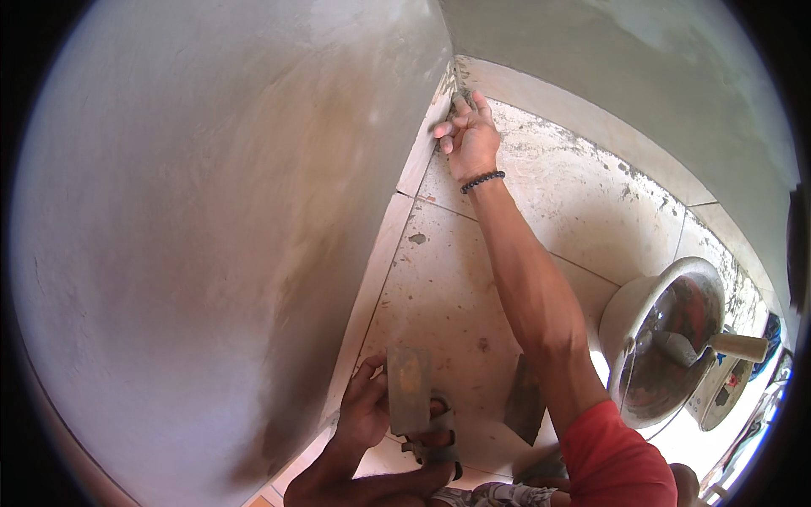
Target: The person scoops grout from a bucket using a trowel and applies it to the corner where the wall meets the floor. They repeatedly smooth the grout line with a trowel and their fingers, cleaning excess material from the tools.
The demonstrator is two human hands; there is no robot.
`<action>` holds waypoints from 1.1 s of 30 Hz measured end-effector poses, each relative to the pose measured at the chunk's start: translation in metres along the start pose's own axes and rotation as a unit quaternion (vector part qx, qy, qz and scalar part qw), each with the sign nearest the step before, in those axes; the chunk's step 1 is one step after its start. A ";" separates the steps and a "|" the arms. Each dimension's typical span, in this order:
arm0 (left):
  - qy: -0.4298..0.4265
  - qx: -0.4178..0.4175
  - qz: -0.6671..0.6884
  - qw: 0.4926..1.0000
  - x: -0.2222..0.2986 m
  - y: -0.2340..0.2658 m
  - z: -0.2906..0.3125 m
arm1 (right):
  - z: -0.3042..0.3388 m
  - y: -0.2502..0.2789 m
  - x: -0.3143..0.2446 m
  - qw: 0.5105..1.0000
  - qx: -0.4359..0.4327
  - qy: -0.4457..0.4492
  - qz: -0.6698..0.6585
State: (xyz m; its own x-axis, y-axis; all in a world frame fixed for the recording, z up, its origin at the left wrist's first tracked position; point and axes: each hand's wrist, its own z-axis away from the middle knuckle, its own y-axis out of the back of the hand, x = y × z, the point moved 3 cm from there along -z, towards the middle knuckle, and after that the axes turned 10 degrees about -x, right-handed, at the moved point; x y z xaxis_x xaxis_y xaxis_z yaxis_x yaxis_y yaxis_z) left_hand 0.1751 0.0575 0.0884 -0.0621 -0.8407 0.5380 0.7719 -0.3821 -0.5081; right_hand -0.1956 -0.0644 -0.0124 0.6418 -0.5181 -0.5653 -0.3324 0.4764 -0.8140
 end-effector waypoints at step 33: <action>-0.011 -0.003 0.000 1.000 -0.001 0.011 0.004 | 0.009 -0.011 0.010 0.999 0.007 0.021 -0.029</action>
State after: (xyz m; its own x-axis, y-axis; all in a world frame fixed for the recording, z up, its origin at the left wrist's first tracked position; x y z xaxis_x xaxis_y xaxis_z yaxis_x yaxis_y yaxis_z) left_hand 0.1867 0.0560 0.0847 -0.0485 -0.8320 0.5526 0.7681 -0.3848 -0.5118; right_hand -0.1794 -0.0688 -0.0081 0.6299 -0.5738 -0.5234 -0.2861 0.4551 -0.8432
